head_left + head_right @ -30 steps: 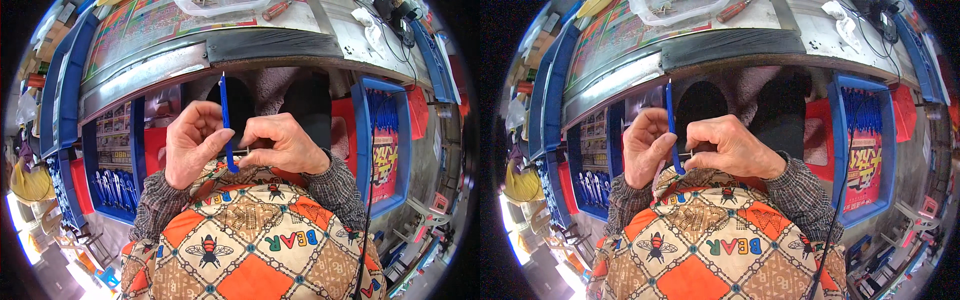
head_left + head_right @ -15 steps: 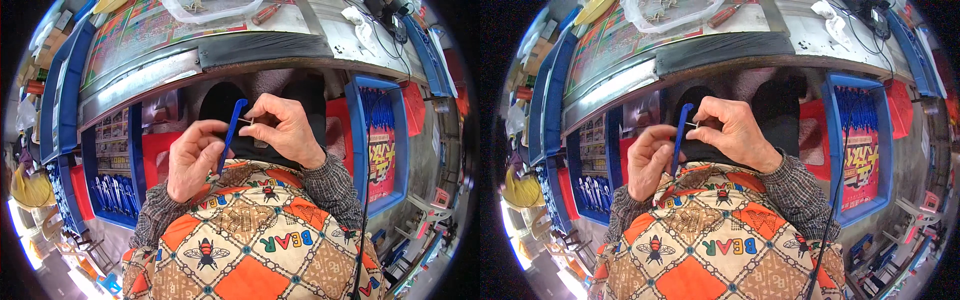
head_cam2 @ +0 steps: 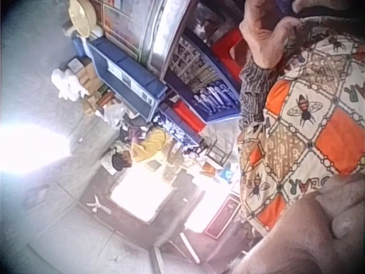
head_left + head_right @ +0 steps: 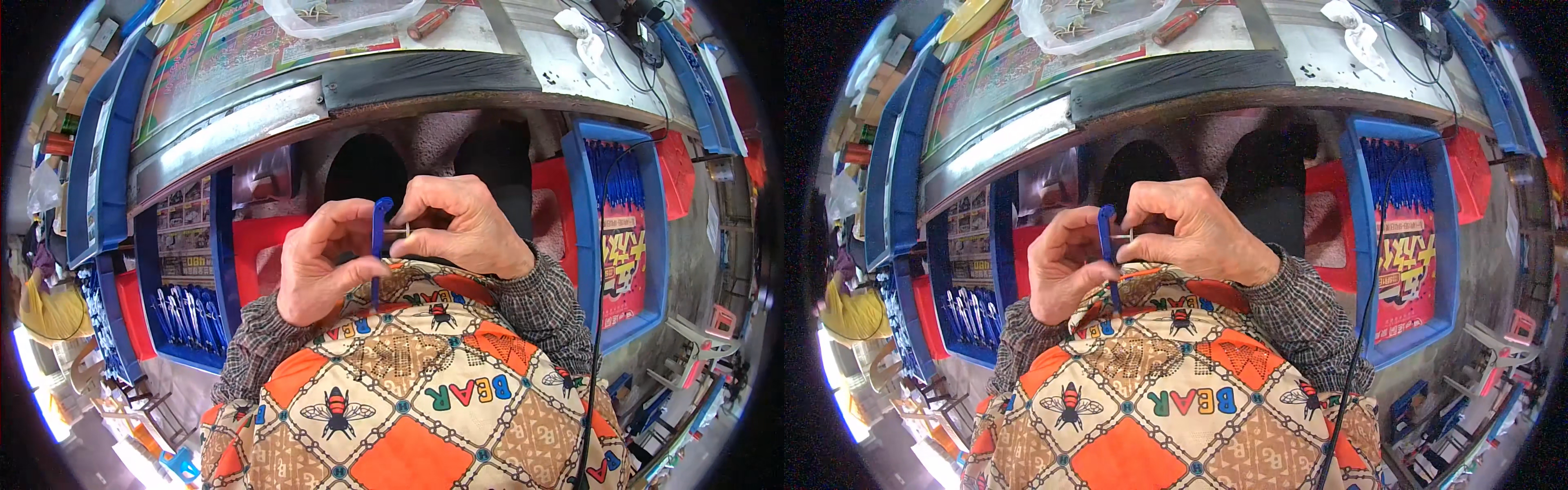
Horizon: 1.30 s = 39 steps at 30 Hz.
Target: Assembling small blue plastic pen components by inserting metal pins and using a manual assembly tool.
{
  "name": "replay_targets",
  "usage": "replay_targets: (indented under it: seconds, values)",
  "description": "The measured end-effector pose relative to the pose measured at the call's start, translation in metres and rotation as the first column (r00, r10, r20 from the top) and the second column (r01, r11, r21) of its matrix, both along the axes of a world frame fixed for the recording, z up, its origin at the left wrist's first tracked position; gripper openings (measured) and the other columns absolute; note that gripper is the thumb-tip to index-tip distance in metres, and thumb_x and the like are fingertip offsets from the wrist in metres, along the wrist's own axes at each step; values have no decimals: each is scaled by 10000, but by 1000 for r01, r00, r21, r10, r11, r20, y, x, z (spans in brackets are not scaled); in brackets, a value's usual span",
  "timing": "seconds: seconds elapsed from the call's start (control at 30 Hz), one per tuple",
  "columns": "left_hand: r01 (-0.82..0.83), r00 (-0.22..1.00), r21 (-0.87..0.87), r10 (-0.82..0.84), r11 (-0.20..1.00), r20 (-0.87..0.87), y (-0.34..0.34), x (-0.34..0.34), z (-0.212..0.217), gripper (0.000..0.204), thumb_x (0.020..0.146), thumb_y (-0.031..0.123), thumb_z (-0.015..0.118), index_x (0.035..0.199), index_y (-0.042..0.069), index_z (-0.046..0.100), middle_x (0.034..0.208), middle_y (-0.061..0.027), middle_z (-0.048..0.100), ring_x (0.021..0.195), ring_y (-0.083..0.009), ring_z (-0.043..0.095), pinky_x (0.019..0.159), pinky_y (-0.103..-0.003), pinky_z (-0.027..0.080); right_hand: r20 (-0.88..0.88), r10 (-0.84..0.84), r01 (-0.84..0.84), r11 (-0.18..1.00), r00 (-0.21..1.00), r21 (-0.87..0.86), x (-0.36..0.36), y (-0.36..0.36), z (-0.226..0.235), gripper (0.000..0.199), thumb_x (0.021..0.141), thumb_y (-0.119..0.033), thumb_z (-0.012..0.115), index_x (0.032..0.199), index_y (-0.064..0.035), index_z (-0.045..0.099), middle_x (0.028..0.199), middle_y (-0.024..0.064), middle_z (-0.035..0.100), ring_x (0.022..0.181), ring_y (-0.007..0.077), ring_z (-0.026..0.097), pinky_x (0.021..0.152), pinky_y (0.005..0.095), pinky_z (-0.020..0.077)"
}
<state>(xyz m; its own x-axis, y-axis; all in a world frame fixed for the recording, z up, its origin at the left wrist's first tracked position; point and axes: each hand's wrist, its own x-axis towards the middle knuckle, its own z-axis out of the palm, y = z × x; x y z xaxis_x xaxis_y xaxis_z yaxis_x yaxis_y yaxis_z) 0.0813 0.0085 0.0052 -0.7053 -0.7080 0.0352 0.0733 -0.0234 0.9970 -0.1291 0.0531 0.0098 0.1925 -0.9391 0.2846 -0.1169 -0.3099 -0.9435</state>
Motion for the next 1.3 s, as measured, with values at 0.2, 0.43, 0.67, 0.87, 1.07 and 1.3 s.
replay_targets:
  seconds: [0.2, 0.43, 0.67, 0.87, 1.07, 1.3]
  values:
    - [-131, 990, 54, 128, 990, 63, 9, -6, 14, 486, 876, -5, 642, 1310, -1, 424, 918, -103, 690, 793, -77, 630, 670, -193, 478, 5, -166, 166, 986, 986, 0, -1, -1, -3, 190, 732, -40, 783, 817, 11, 621, 706, 38, 599, 622, 70, 550, 535, 223, 415]
    - [-84, 992, -139, 70, 987, -101, 3, -3, 14, 643, 769, 135, 788, 1303, 21, 448, 1078, -103, 663, 647, -48, 529, 616, -179, 443, -81, -38, 39, 999, 996, 10, -4, 5, 2, 196, 729, -37, 785, 819, 11, 618, 714, 35, 602, 631, 69, 556, 534, 225, 417]
    - [-77, 970, -274, 136, 959, 200, 4, -9, 8, 493, 799, -71, 669, 1256, 17, 503, 1015, -107, 670, 732, -68, 597, 658, -214, 492, 39, -146, 147, 989, 988, -12, -1, 2, -4, 193, 732, -38, 786, 818, 7, 620, 738, 35, 592, 629, 72, 547, 533, 225, 412]
    - [-24, 989, -23, 20, 999, -150, 3, 1, 26, 547, 840, -91, 590, 1343, 5, 397, 1061, -136, 658, 718, -70, 565, 691, -204, 474, -111, -79, 83, 996, 991, 33, -4, 2, -1, 188, 734, -18, 778, 815, 3, 609, 727, 31, 586, 624, 64, 527, 541, 213, 413]
    - [-42, 999, -281, 42, 959, -3, -2, -13, 9, 451, 790, -25, 722, 1202, 10, 542, 1063, -103, 662, 694, -63, 577, 657, -207, 480, 111, -66, 55, 994, 992, 95, -5, 4, 4, 200, 734, 1, 775, 822, 3, 597, 748, -2, 567, 663, 31, 511, 562, 194, 405]
    - [26, 997, 56, -22, 998, -67, 12, -3, 36, 594, 829, -30, 656, 1347, -11, 366, 994, -141, 685, 822, -119, 652, 715, -219, 498, 53, -97, 90, 989, 994, 113, -8, 7, 2, 191, 732, 26, 763, 839, 8, 605, 745, -10, 561, 667, 22, 511, 555, 189, 396]
